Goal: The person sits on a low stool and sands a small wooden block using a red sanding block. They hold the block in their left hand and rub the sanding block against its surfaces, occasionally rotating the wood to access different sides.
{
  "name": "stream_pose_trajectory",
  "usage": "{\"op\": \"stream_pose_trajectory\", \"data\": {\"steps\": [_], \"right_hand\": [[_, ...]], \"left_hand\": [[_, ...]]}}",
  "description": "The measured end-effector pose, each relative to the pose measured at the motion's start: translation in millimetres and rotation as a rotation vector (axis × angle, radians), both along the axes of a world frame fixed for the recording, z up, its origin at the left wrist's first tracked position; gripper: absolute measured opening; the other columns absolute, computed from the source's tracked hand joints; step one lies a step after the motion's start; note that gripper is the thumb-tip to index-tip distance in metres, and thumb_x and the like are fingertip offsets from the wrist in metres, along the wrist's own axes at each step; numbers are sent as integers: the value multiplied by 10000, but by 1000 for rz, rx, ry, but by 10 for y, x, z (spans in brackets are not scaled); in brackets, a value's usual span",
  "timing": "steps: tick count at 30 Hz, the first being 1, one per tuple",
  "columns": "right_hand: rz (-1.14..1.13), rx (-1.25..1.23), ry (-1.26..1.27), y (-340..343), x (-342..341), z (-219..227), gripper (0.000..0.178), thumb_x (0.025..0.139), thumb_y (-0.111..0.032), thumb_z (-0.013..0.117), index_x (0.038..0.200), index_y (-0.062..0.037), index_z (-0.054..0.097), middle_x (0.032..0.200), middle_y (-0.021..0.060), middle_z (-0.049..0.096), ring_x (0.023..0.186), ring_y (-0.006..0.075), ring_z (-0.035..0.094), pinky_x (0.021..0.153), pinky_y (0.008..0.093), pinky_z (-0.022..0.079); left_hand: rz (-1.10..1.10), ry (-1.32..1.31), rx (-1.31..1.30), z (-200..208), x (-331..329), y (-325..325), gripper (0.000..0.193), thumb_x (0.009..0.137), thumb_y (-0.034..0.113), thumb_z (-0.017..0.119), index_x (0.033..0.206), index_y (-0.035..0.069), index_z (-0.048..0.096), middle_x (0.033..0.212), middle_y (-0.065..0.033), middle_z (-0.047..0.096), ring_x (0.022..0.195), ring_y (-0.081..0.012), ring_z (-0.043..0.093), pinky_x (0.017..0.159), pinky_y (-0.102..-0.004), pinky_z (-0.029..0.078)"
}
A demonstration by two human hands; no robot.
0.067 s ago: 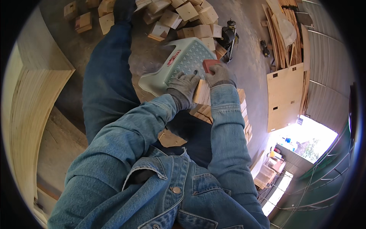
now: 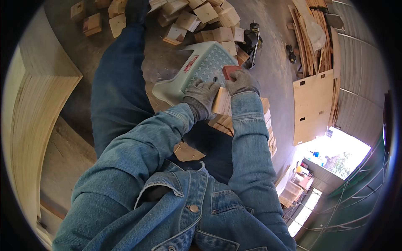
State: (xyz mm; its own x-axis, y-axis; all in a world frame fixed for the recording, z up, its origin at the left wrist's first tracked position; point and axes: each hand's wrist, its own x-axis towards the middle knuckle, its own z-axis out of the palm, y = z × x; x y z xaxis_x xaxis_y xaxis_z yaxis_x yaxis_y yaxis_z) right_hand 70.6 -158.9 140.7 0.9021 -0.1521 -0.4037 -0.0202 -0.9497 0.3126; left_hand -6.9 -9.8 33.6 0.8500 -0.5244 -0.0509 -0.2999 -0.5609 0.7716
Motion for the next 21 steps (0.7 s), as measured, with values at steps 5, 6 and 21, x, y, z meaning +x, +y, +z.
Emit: {"op": "stream_pose_trajectory", "data": {"steps": [5,6,21], "right_hand": [[79,88,-260,129,-413,125,415,848,-348,776,1231,-191,765,1406,49,644,1257,300,642,1068,457,511],[90,106,-303,176,-557,187,418,844,-347,780,1230,-189,761,1402,51,642,1248,314,640,1064,462,510],[96,254,-673,165,-1874,-38,460,815,-331,822,1225,-137,749,1401,122,625,1232,355,624,1038,518,475]], "left_hand": [[22,-8,-11,-58,2,18,1071,649,627,834,1510,104,468,1519,-155,533,1454,-313,486,1297,-504,229],[26,4,-12,-86,10,15,1063,651,627,834,1506,109,472,1518,-154,535,1454,-311,486,1296,-503,230],[-40,80,21,55,60,45,1047,703,584,821,1561,135,421,1571,-176,495,1510,-314,437,1317,-497,181]]}}
